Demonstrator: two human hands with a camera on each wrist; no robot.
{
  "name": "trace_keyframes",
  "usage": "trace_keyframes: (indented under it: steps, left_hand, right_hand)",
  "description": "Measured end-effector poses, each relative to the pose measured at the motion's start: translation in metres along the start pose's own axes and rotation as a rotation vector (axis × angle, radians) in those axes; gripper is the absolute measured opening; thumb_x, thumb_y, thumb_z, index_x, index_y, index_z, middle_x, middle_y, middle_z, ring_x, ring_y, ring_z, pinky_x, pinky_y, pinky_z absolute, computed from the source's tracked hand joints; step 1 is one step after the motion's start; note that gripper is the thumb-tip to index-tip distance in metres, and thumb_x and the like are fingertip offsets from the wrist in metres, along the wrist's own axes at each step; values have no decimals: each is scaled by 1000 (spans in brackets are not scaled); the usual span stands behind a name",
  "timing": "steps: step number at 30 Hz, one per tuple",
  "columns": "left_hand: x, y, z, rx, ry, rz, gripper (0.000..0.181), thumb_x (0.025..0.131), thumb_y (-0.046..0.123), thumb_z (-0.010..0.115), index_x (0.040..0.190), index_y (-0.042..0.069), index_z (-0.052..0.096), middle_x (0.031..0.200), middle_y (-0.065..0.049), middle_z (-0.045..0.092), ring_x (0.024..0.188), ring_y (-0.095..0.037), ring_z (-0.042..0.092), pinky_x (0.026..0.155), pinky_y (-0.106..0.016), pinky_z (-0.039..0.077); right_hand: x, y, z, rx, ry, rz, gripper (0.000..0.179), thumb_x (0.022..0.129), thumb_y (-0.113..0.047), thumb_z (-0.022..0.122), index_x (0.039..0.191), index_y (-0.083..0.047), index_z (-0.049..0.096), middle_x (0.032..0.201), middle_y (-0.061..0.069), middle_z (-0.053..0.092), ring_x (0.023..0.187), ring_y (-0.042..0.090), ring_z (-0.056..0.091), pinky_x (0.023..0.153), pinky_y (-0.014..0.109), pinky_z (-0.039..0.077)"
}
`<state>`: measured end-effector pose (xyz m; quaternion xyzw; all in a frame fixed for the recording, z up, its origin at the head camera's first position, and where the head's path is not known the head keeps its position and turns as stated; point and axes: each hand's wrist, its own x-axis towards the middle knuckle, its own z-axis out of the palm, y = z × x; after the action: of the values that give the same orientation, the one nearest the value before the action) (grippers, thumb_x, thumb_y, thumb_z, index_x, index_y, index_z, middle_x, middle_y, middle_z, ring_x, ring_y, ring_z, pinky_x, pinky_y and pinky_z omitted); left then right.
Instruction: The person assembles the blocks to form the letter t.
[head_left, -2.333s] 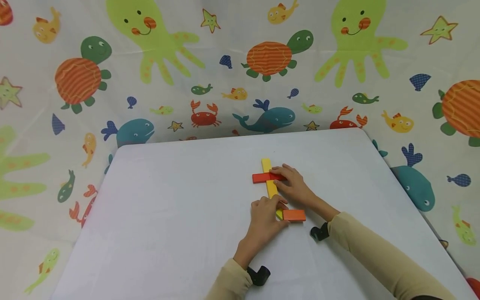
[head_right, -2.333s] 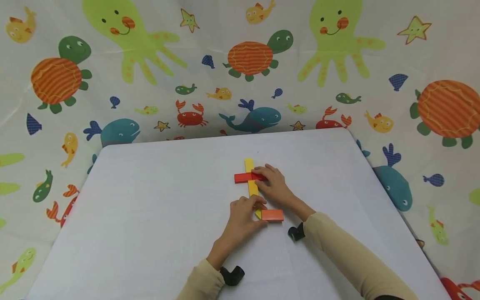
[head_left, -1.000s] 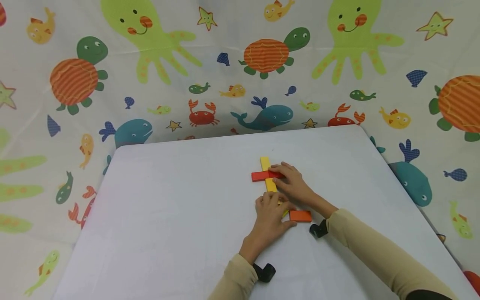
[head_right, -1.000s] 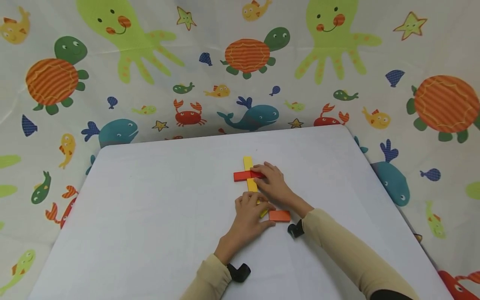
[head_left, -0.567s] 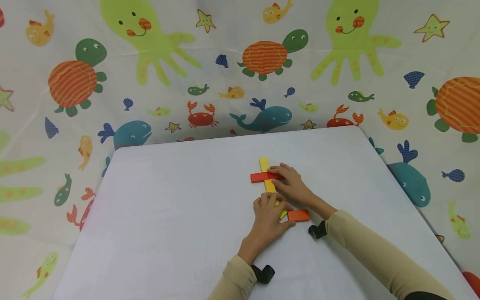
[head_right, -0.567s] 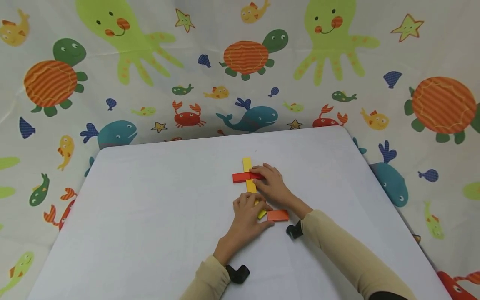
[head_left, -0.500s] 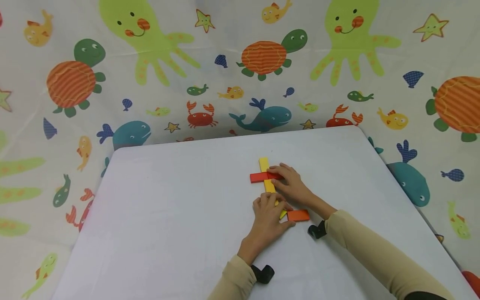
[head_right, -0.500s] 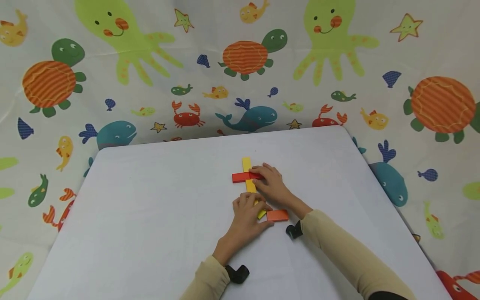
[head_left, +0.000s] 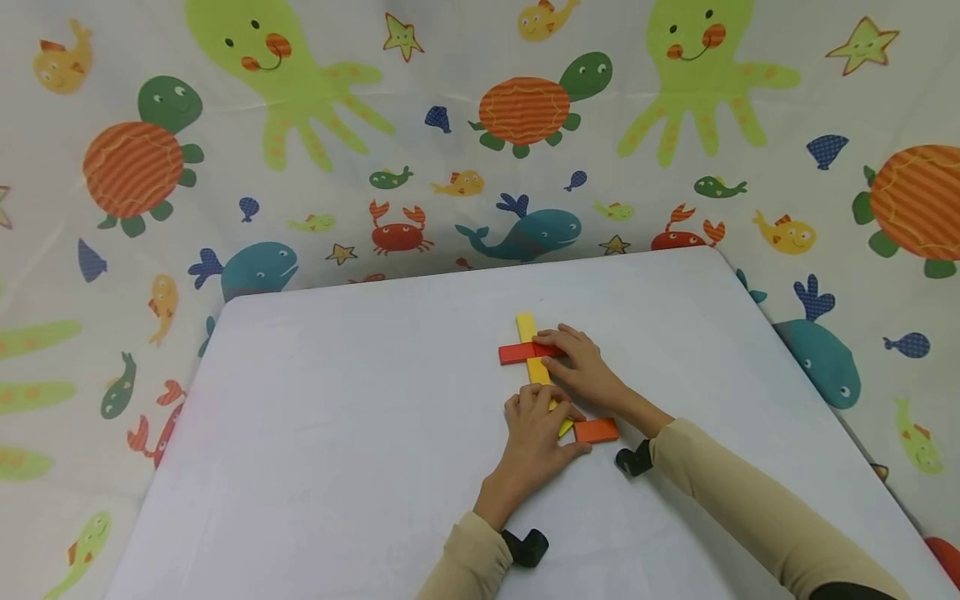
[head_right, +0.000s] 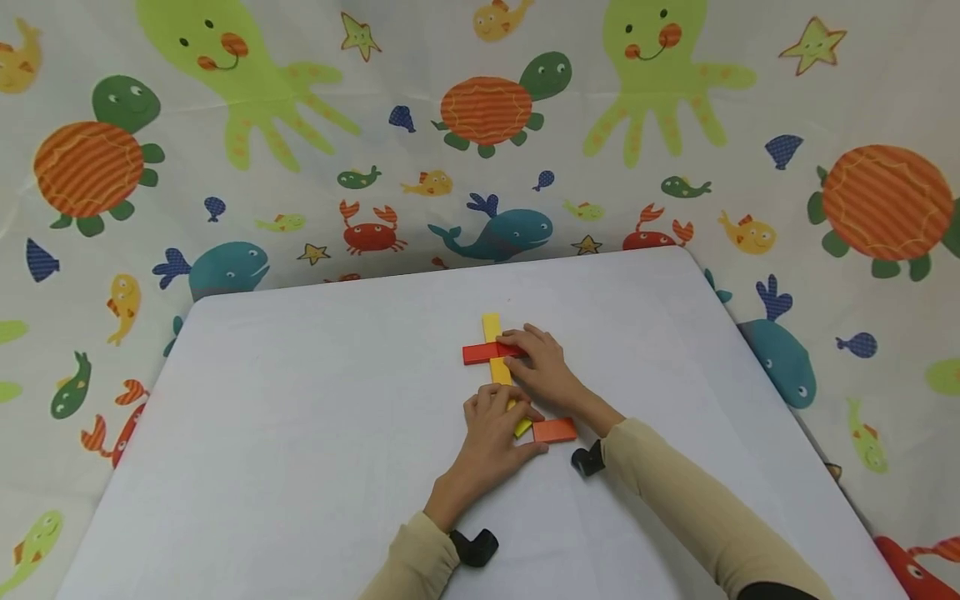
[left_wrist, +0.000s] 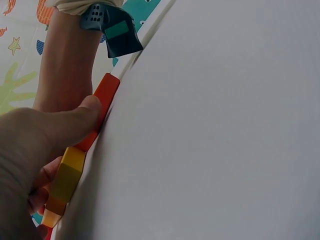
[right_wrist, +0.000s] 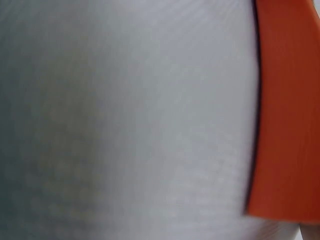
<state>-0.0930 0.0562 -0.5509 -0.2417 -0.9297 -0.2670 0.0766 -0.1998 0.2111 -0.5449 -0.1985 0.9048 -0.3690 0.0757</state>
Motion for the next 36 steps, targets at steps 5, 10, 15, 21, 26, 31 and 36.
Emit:
trace_keyframes:
  steps: [5,10,15,21,26,31,36]
  left_hand:
    - [1,1,-2,-18,-2,4,35,83,50,85,108,28,73,127,3,56,132,-22,39,107,-52,29]
    - [2,2,-3,-17,-6,5,35,83,50,85,108,28,73,127,3,56,132,-22,39,107,-52,29]
    - [1,0,-3,-32,-19,4,35,84,50,84,110,28,73,129,3,56,133,-22,39,108,-52,29]
    - [1,-7,-7,-100,4,-17,34,90,42,81,119,27,69,133,3,57,131,-20,42,103,-47,32]
    - [1,-16,-14,-153,126,-68,27,93,30,78,118,23,70,126,2,62,117,-19,52,88,-36,36]
    - [-2,-22,-19,-177,183,-150,25,92,20,78,115,20,70,118,1,64,105,-19,57,83,-33,38]
    - [-4,-25,-20,-184,156,-185,29,89,18,80,117,19,69,117,-1,63,104,-20,57,83,-33,38]
  right_hand:
    - [0,-1,-2,-3,5,12,47,105,-30,62,151,-23,55,161,4,49,162,36,17,126,72,6]
    - [0,-1,-2,-1,6,13,48,105,-30,62,151,-22,55,162,5,49,162,36,17,125,72,6]
    - [0,0,-2,-7,10,11,48,104,-28,62,151,-21,55,161,6,49,161,37,18,125,72,6]
    - [-1,-1,-2,-2,20,-6,47,104,-26,63,150,-19,56,161,7,50,161,38,19,125,72,7]
    - [-2,-3,-2,6,26,-11,47,103,-25,64,149,-19,57,160,8,50,160,39,20,126,72,7]
    - [-2,-3,-1,15,23,-13,47,104,-24,64,149,-19,56,160,8,50,160,39,20,127,69,5]
    - [-2,-4,-1,17,20,-14,46,104,-24,64,149,-19,57,160,8,51,161,38,20,128,68,5]
